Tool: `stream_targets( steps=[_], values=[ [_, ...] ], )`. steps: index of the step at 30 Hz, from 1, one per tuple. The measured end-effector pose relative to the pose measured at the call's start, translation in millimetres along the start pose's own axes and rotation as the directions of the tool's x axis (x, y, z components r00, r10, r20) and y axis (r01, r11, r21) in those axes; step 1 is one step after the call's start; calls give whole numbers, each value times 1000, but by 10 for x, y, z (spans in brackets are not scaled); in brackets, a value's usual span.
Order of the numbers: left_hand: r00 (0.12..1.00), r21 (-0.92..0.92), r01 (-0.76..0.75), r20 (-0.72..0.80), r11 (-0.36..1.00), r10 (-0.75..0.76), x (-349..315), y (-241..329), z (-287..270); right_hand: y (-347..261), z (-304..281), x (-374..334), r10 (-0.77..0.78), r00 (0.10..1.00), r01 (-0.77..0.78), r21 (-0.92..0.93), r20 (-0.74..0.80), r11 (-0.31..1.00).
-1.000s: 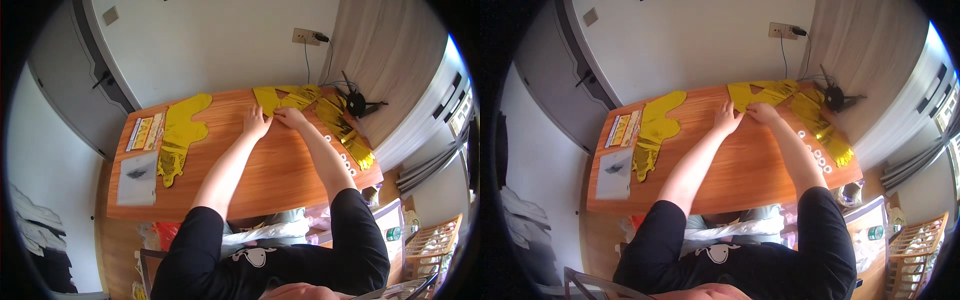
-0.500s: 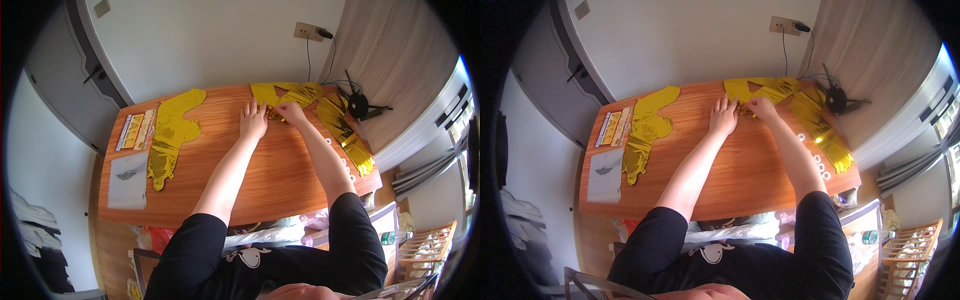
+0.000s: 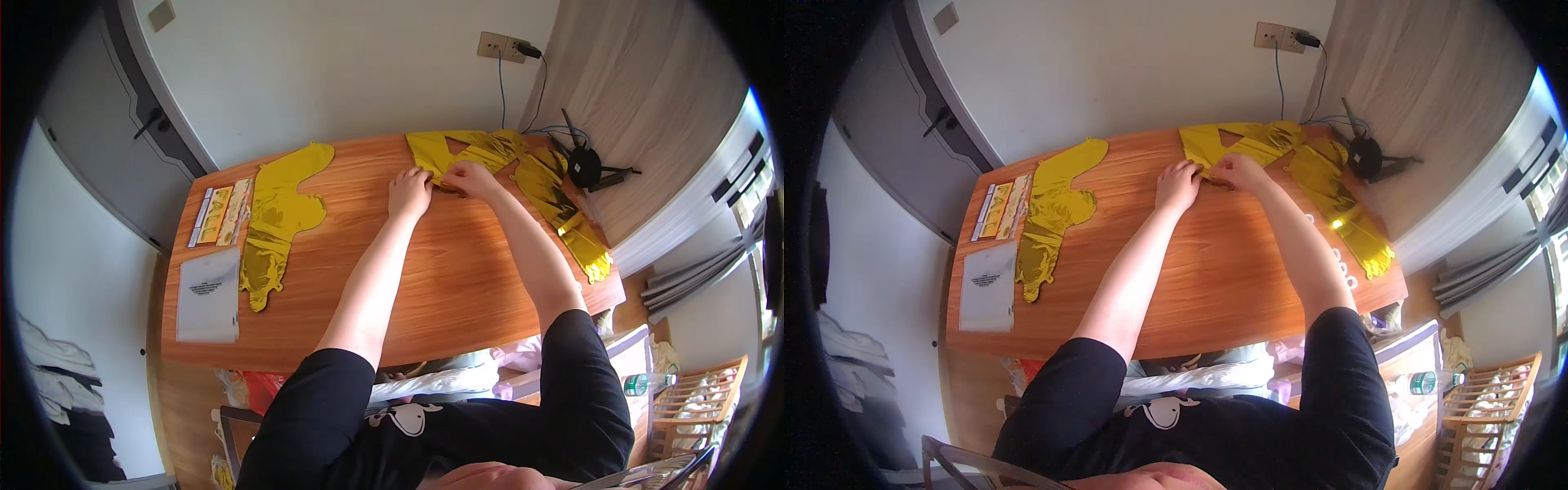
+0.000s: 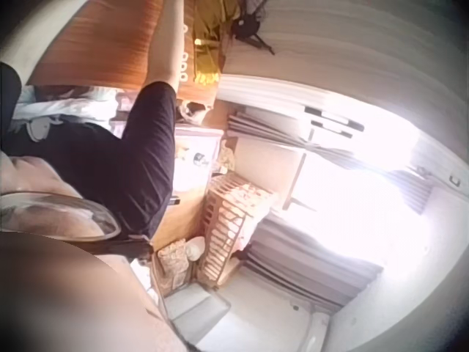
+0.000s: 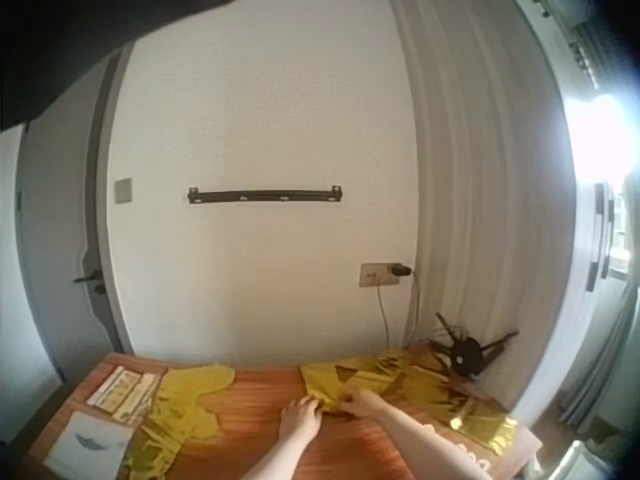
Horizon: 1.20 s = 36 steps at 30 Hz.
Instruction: Folding and organizing gold foil star-shaped balloons on a table for packaging.
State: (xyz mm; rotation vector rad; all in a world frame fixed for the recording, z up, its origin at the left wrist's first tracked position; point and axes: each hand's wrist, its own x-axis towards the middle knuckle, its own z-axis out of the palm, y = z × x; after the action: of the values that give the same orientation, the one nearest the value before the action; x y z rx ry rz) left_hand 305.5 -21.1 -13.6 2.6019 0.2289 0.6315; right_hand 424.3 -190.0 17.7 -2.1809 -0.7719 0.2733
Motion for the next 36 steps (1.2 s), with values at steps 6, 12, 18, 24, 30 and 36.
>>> stream_targets(
  steps=[6,12,18,24,30,36],
  values=[
    [987,-151,152,-21,977,-157,79,-23,-123,-283,229,-155,-406,908,322,-453,-101,832],
    [987,-178,112,-92,978,-130,32,-28,-120,-506,193,-160,-55,994,18,-345,-97,938],
    [957,94,-42,-281,995,67,-17,94,-68,-457,203,-116,-24,988,-31,-343,-154,939],
    [953,126,-232,-167,965,251,-11,76,-55,-431,98,-1,52,977,-118,-319,-208,940],
    [977,205,-133,-137,970,163,-32,76,-31,-255,0,191,81,992,-98,-195,-92,976],
    [964,200,-175,-164,964,209,-5,132,0,-83,-363,487,178,935,-182,18,-307,983]
  ],
)
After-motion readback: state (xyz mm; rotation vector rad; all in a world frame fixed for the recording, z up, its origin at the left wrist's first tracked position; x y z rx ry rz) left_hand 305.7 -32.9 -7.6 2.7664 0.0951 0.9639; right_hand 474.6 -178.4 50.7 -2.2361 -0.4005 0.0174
